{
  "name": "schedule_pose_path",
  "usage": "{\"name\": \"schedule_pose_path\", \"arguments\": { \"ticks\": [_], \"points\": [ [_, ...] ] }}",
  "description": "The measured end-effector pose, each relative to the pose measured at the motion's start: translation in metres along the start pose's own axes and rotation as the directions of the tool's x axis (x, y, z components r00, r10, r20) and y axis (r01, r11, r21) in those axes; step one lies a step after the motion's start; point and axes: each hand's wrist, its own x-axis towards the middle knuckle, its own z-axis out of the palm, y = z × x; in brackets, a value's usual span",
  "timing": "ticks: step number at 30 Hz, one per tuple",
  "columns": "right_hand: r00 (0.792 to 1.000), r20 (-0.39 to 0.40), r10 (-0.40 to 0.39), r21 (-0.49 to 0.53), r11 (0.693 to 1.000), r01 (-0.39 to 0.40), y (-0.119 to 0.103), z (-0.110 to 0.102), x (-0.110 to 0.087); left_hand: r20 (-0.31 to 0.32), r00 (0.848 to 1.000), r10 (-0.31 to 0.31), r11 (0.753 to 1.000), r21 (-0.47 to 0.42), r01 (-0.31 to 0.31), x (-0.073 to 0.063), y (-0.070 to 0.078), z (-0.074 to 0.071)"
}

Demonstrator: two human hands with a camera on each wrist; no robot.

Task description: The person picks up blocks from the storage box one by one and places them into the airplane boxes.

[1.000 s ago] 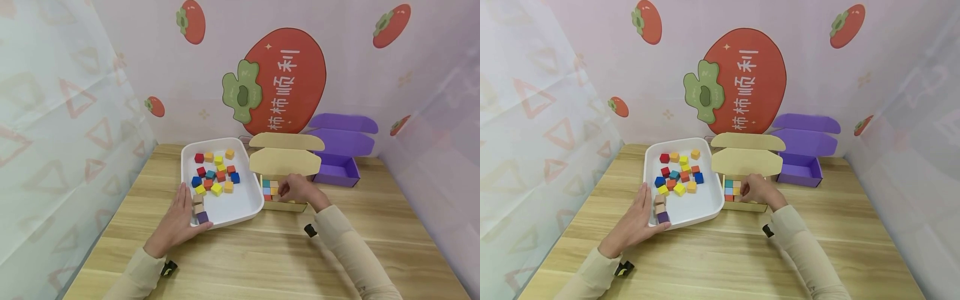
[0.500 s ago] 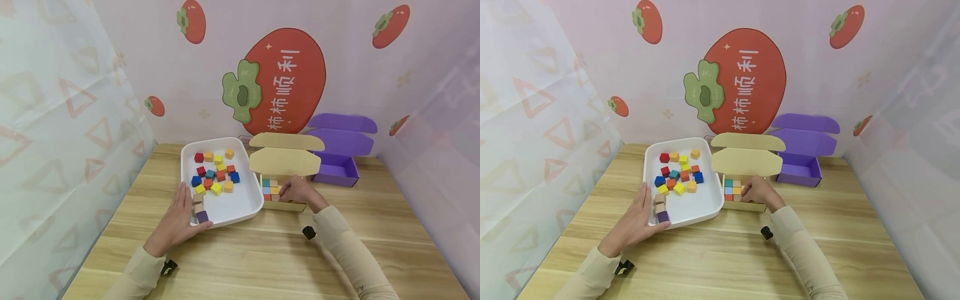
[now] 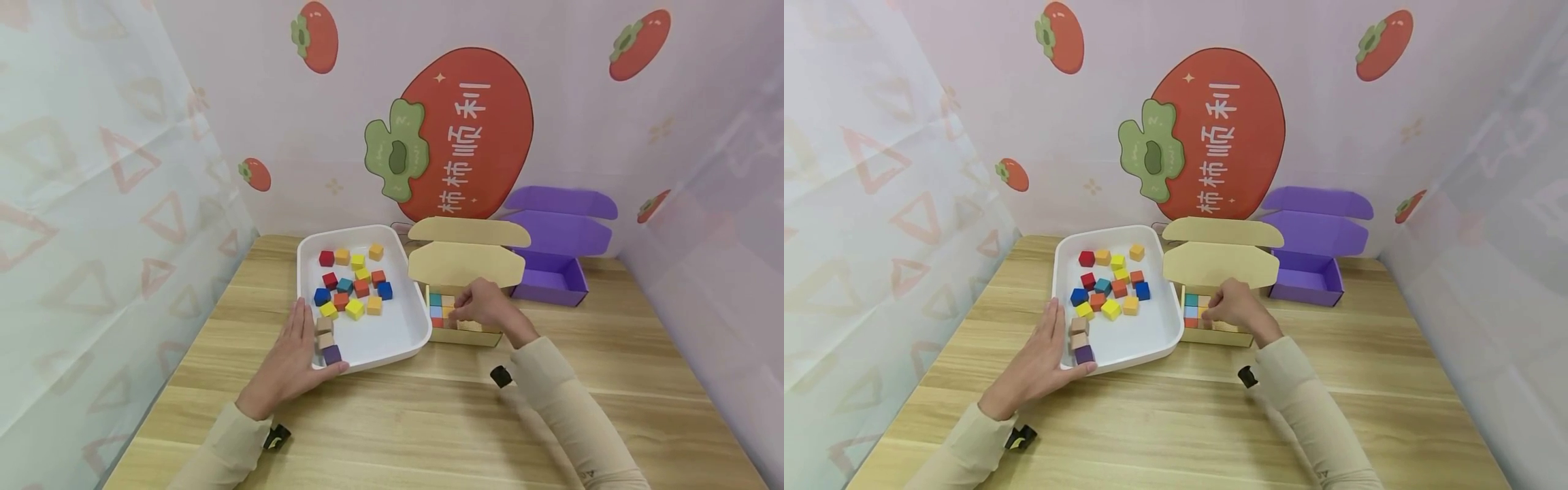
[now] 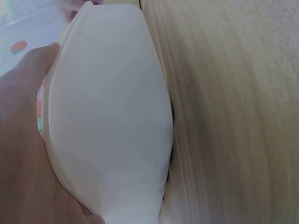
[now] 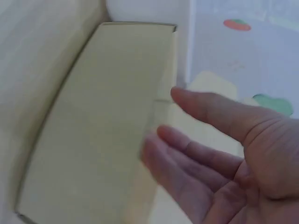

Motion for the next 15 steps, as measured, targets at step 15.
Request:
{"name": "schedule_pose_path", "arguments": {
  "ticks": [15],
  "points": [
    [0.990,0.099,-0.101,-0.094,0.989,0.111,-0.096,0.024,0.038,0.000,1.000,-0.007,1.000,-0.003,0.007,0.000,0.001,-0.001]
  ]
}}
